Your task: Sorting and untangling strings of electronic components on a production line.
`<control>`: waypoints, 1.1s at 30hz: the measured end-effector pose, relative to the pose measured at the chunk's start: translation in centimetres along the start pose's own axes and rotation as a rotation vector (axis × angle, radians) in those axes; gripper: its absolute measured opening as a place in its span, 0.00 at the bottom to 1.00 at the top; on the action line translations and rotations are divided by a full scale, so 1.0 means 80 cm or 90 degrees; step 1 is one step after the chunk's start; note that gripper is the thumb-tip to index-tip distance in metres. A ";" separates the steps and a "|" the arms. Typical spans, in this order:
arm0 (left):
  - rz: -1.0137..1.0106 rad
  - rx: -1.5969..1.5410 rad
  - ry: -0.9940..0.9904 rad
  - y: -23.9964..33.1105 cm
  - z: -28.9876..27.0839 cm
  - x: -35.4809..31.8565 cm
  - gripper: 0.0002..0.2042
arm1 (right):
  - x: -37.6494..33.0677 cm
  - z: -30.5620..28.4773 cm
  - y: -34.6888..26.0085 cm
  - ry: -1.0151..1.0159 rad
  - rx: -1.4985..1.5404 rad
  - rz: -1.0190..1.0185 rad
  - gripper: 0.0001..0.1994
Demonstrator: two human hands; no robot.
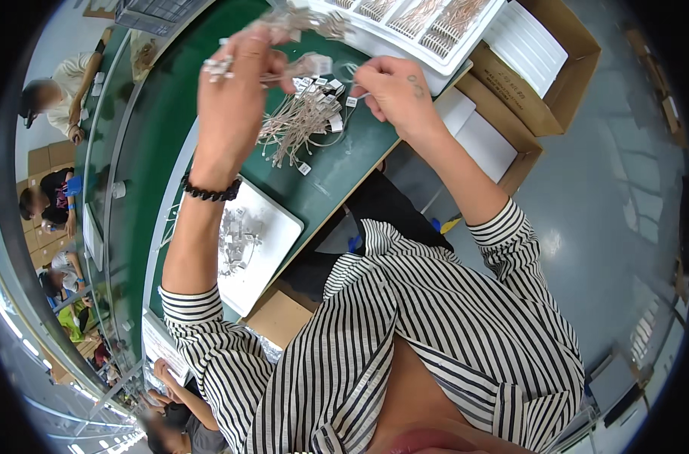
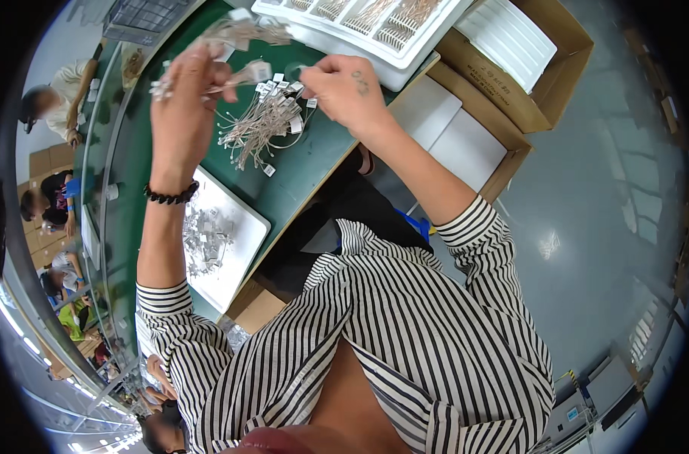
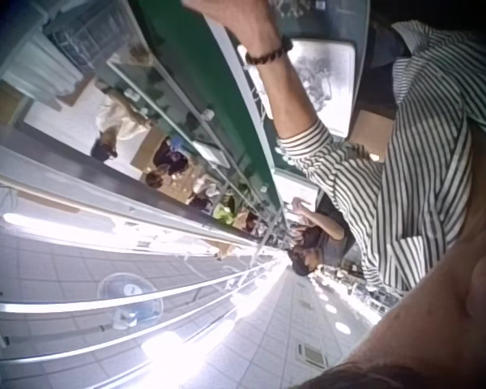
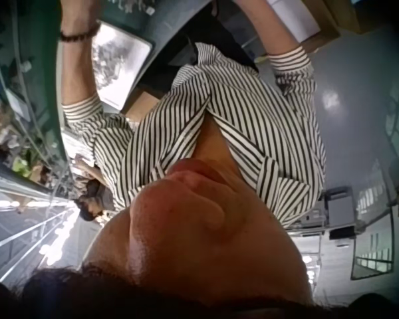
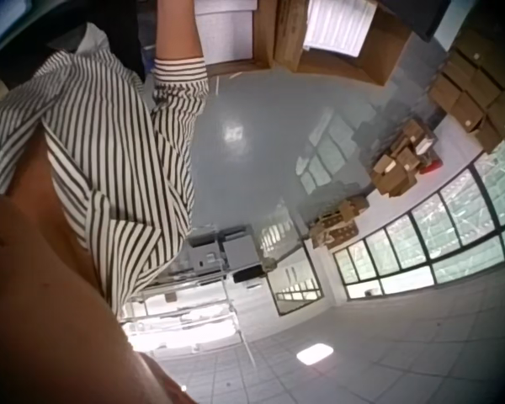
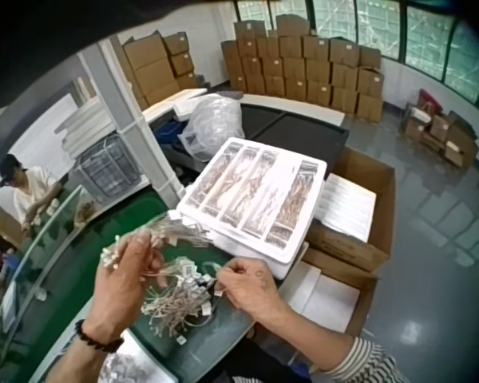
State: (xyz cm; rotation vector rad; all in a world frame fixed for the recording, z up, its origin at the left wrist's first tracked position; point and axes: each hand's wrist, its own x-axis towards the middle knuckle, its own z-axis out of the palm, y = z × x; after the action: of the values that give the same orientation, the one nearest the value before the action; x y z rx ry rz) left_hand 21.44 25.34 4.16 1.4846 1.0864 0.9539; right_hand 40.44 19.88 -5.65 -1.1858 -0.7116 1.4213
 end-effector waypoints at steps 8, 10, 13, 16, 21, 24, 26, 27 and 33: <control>-0.037 -0.010 0.019 -0.073 -0.008 0.019 0.15 | -0.047 -0.025 0.030 0.049 0.180 0.041 0.07; -0.003 0.156 -0.001 -0.111 -0.017 -0.003 0.14 | -0.060 -0.037 0.034 0.054 0.189 0.073 0.07; 0.238 0.500 0.009 -0.134 -0.024 -0.033 0.10 | -0.076 -0.054 0.042 0.077 0.206 0.095 0.06; 0.193 0.554 0.052 -0.119 -0.034 -0.053 0.10 | -0.085 -0.075 0.041 0.096 0.233 0.109 0.05; 0.022 0.456 -0.121 -0.084 -0.055 -0.068 0.31 | -0.082 -0.086 0.047 0.019 0.261 0.082 0.04; 0.053 0.490 -0.183 -0.063 -0.076 -0.068 0.39 | -0.084 -0.088 0.039 0.022 0.303 0.040 0.03; 0.161 0.642 -0.281 -0.039 -0.085 -0.065 0.35 | -0.085 -0.094 0.040 -0.002 0.334 -0.003 0.04; 0.149 0.632 -0.269 -0.024 -0.083 -0.063 0.32 | -0.085 -0.097 0.038 0.000 0.339 -0.006 0.04; 0.185 0.458 -0.207 0.025 0.056 0.004 0.12 | -0.101 -0.121 0.031 0.002 0.358 -0.004 0.04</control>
State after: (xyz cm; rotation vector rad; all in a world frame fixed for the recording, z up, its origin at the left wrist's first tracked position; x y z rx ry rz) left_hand 26.04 24.27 5.40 2.3425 1.0341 0.4832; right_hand 47.76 9.77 -8.75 -0.7416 -0.2767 1.4818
